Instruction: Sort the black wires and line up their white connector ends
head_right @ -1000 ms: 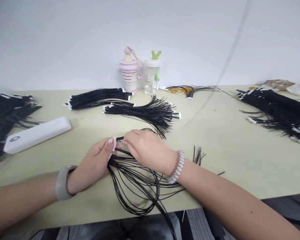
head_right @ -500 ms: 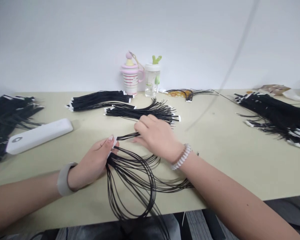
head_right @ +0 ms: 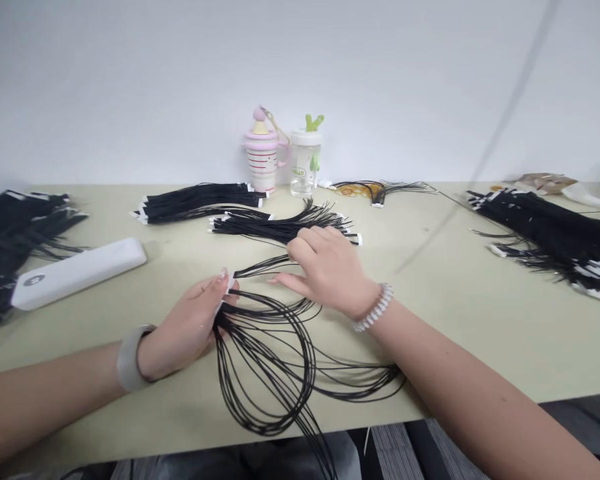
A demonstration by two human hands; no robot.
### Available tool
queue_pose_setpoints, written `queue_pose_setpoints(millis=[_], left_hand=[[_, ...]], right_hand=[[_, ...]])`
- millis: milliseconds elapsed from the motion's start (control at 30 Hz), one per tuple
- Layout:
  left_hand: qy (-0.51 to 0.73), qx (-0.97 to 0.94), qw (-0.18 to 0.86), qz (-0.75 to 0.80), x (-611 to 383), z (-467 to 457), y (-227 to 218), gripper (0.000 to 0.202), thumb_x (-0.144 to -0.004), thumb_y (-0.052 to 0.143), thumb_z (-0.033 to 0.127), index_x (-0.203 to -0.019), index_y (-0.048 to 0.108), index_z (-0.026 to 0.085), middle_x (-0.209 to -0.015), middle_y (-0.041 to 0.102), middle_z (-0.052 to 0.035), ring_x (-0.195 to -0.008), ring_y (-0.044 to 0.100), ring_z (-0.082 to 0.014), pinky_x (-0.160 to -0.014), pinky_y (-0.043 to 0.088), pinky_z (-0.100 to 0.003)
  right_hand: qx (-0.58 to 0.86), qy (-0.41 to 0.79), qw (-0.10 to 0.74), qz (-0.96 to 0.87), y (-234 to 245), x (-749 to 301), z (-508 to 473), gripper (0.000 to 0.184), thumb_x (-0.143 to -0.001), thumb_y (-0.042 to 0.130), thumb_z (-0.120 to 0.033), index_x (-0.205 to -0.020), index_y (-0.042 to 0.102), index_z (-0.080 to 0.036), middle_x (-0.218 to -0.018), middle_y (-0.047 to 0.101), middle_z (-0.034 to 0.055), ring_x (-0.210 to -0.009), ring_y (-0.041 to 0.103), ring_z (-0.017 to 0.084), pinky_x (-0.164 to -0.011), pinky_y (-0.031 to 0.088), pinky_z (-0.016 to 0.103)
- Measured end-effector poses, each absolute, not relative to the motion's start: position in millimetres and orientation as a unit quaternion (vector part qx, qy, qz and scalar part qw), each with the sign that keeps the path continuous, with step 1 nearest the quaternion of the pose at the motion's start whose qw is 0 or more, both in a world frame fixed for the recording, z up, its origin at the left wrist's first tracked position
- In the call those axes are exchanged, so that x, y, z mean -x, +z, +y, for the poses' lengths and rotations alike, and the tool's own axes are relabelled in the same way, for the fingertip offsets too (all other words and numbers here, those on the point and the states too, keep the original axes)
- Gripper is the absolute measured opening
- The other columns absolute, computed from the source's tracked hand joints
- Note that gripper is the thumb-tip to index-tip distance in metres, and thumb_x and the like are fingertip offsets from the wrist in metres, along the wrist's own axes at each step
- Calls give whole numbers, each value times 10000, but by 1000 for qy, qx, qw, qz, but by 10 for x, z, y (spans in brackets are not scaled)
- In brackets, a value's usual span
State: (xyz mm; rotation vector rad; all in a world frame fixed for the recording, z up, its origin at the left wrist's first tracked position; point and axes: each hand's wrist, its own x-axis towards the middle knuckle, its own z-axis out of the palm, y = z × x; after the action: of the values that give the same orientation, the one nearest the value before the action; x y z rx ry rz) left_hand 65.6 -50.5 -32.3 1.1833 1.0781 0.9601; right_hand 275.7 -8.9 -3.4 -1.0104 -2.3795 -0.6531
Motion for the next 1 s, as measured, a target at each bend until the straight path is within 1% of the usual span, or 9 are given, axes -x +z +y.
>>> queue_pose_setpoints(millis=[67, 200, 267, 333, 433, 567, 667, 800, 1000], left_hand=[[429, -496, 592, 468, -667, -509, -322, 317, -827, 434, 472, -733, 518, 181, -616, 500, 16, -501, 436, -103, -444, 366, -227], [425, -489, 575, 500, -674, -519, -316, 341, -829, 414, 494, -740, 515, 181, -591, 471, 19, -469, 405, -97, -416, 341, -225], [417, -502, 562, 508, -672, -527, -316, 344, -829, 409, 501, -751, 515, 183, -589, 471, 22, -461, 401, -95, -411, 340, -223], [414, -518, 545, 512, -668, -535, -316, 345, -833, 402, 498, -759, 517, 182, -601, 488, 20, -472, 420, -99, -424, 356, -223], [415, -544, 507, 525, -661, -543, -313, 338, -843, 396, 476, -753, 523, 176, -613, 502, 18, -496, 440, -102, -447, 373, -220], [410, -574, 467, 533, -650, -547, -325, 336, -852, 386, 460, -758, 534, 172, -649, 514, 10, -527, 460, -103, -478, 388, -217], [411, -583, 449, 538, -644, -549, -336, 352, -853, 372, 472, -763, 531, 171, -639, 502, 10, -524, 452, -104, -480, 383, -218], [403, -590, 439, 545, -645, -558, -321, 386, -856, 341, 499, -746, 510, 171, -604, 474, 19, -511, 434, -100, -465, 369, -214], [396, -597, 459, 526, -658, -575, -289, 396, -856, 325, 511, -740, 487, 168, -545, 415, 39, -450, 386, -83, -420, 336, -203]], right_hand=[[398, -149, 189, -885, 66, -2732, -233, 376, -843, 418, -493, -653, 467, -172, -623, 496, 22, -581, 406, 127, -564, 293, 270], [389, 103, 33, -915, 205, -2692, -408, 427, -882, 372, -453, -569, 424, -168, -511, 440, -19, -463, 342, 75, -482, 265, 226], [372, 183, 6, -910, 224, -2677, -433, 433, -894, 350, -439, -566, 417, -164, -498, 414, -31, -440, 314, 62, -451, 252, 212], [364, 215, 21, -906, 229, -2666, -436, 418, -904, 337, -406, -575, 415, -161, -503, 403, -37, -442, 305, 56, -443, 246, 204], [361, 224, 49, -904, 234, -2654, -435, 376, -900, 354, -365, -599, 431, -152, -528, 412, -37, -467, 322, 53, -460, 251, 200], [332, 270, 52, -902, 202, -2597, -448, 347, -888, 378, -334, -600, 429, -148, -532, 388, -43, -486, 300, 51, -478, 271, 188], [314, 294, 101, -897, 118, -2509, -468, 324, -888, 368, -279, -591, 403, -152, -528, 359, -50, -490, 273, 50, -483, 274, 178], [333, 273, 168, -887, -9, -2403, -481, 278, -863, 388, -222, -594, 392, -153, -538, 381, -54, -496, 284, 47, -493, 274, 176], [342, 281, 162, -882, -53, -2350, -498, 311, -864, 387, -231, -564, 373, -149, -515, 331, -61, -488, 256, 44, -470, 253, 171]])
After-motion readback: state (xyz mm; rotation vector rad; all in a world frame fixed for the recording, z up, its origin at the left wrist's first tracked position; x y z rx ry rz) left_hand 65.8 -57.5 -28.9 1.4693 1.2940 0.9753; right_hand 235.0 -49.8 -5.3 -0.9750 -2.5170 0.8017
